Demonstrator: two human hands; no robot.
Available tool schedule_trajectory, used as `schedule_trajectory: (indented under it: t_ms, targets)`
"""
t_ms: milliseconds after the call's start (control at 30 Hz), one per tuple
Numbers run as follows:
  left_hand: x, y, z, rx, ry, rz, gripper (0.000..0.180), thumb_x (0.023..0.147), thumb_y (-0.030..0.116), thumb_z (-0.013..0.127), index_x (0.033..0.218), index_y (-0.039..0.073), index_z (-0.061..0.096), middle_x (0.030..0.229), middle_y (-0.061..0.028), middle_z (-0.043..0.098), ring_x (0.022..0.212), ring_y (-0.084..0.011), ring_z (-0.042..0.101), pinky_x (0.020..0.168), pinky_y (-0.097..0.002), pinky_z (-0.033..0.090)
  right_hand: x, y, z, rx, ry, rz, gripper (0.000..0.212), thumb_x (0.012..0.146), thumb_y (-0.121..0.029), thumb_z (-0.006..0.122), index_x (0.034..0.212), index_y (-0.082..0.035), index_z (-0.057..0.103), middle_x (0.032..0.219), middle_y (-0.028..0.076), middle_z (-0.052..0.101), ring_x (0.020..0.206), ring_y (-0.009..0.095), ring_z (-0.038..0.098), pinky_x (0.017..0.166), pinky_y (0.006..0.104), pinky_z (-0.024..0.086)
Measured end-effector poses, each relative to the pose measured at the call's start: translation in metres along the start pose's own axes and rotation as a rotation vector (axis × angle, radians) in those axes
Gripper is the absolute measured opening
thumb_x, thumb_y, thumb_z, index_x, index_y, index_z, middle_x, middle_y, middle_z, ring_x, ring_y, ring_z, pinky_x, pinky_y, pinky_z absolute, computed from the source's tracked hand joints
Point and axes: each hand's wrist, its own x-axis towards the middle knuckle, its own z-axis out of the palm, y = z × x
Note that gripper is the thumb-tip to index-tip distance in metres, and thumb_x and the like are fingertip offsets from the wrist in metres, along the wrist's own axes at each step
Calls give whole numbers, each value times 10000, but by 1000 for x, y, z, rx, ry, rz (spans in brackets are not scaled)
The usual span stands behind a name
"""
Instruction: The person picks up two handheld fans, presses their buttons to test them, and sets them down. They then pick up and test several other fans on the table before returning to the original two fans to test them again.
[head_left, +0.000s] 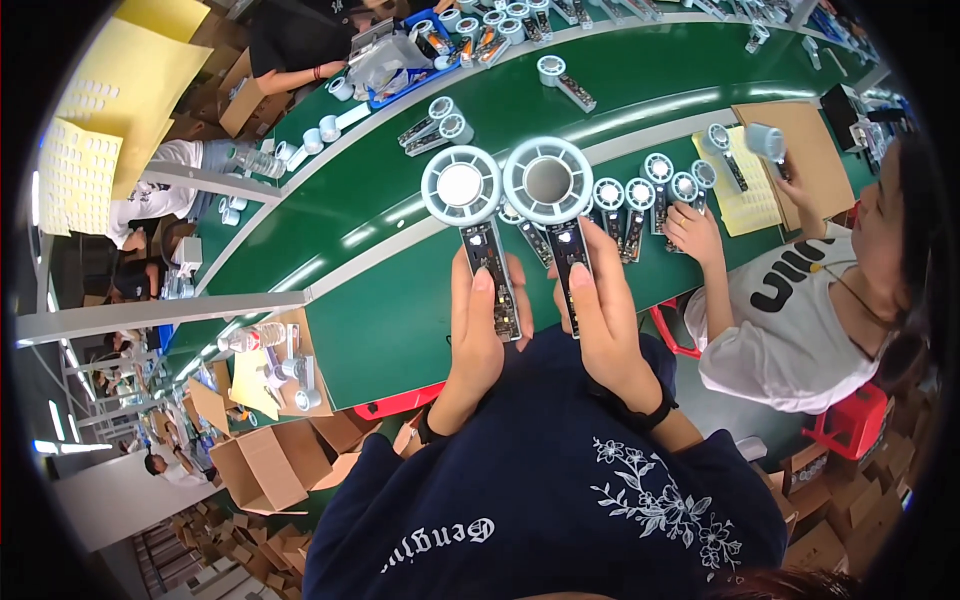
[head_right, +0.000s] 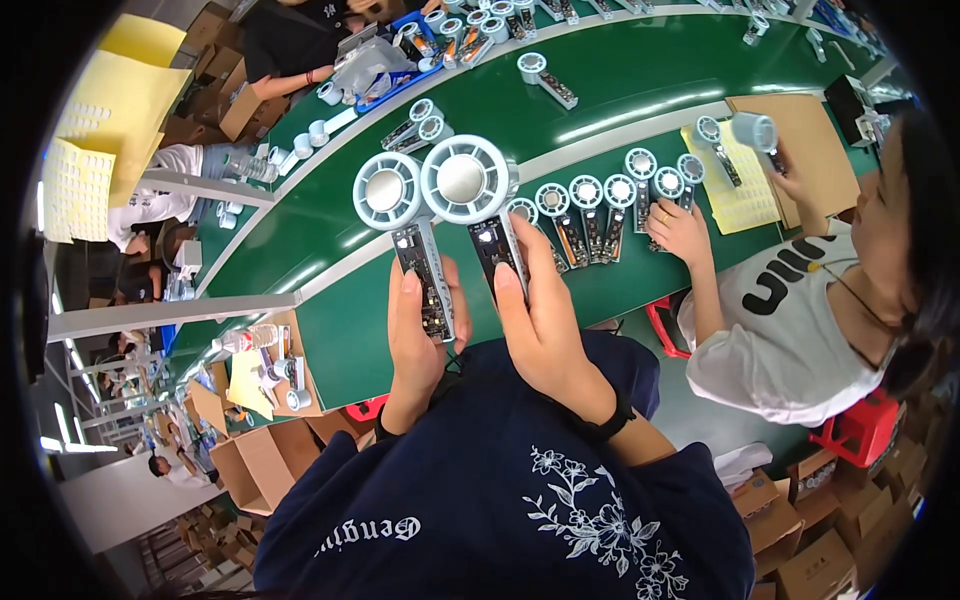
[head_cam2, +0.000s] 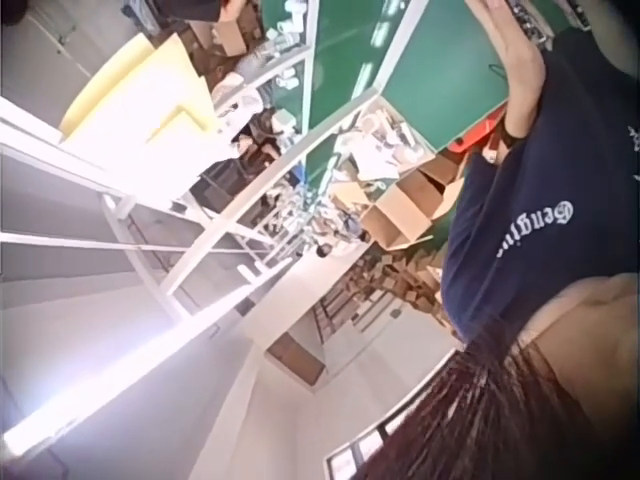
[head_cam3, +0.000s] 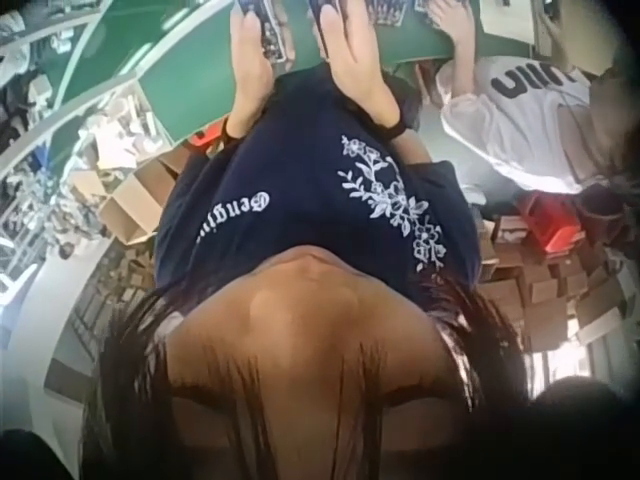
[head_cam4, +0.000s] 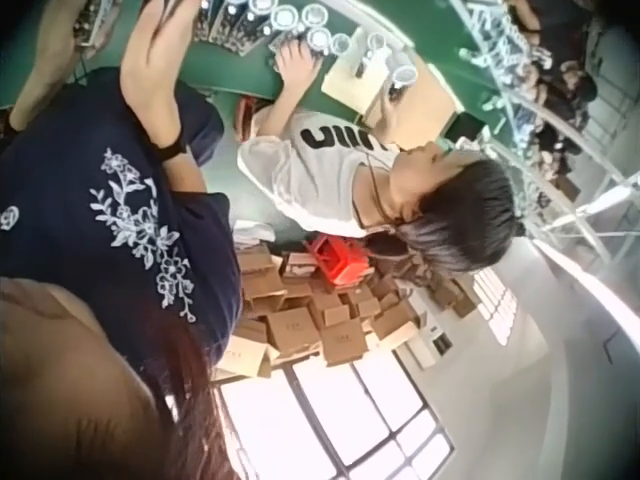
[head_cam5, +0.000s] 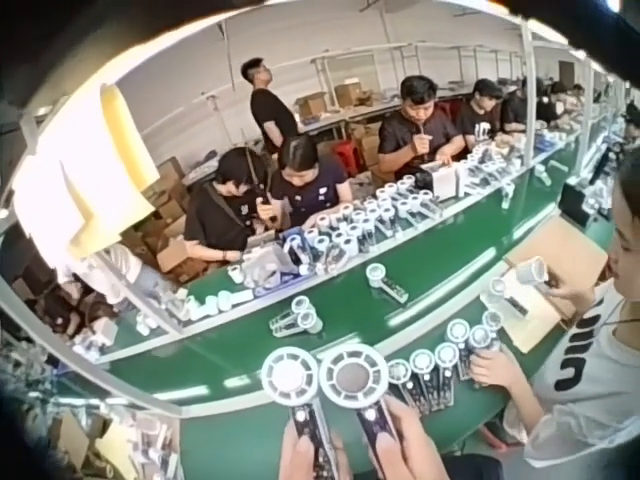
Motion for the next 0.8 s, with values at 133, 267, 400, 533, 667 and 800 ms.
schedule_trajectory:
  t_ms: [133, 267, 400, 533, 667, 800]
  targets:
    - [-5, -5, 2, -26, -21, 3, 358, 984, 253, 292, 1240, 4, 276, 956, -108, 471, 514, -111, 498, 378, -209, 384, -10, 5, 1, 42, 26, -11, 430, 985, -158, 340, 1368, 20, 259, 964, 62, 497, 588, 44, 424, 464, 181, 335]
    - [-9, -7, 12, 70, -2, 39, 336, 983, 288, 255, 1097, -10, 359, 932, -113, 489, 477, -115, 466, 359, -220, 385, -18, 7, -1, 100, 69, 0, 424, 985, -159, 338, 1363, 19, 267, 952, 60, 496, 581, 43, 422, 459, 181, 334]
    - [-9, -11, 9, 2, -82, 35, 401, 977, 221, 281, 1306, 1, 214, 970, -127, 465, 532, -122, 512, 390, -215, 417, -21, 5, -1, 147, 99, 21, 420, 985, -163, 336, 1359, 17, 273, 938, 60, 495, 573, 44, 420, 454, 180, 335]
    - [-8, -13, 12, -14, -91, 36, 410, 978, 215, 283, 1317, 1, 197, 977, -130, 465, 537, -125, 515, 394, -221, 429, -22, 4, -4, 164, 117, 56, 420, 982, -154, 340, 1357, 23, 270, 950, 62, 500, 583, 45, 425, 467, 184, 345]
    - [-6, -12, 9, -4, -129, 27, 412, 981, 215, 284, 1323, 4, 191, 986, -130, 465, 547, -122, 519, 393, -224, 427, -21, 4, -4, 179, 105, 81, 422, 976, -128, 350, 1355, 36, 262, 983, 66, 508, 610, 48, 438, 499, 192, 365]
    - [-4, -13, 6, 10, -138, 48, 412, 985, 221, 285, 1325, 7, 193, 996, -130, 470, 556, -117, 521, 399, -219, 422, -20, 4, -1, 167, 108, 76, 424, 978, -140, 348, 1354, 34, 261, 967, 69, 505, 607, 50, 441, 496, 193, 364]
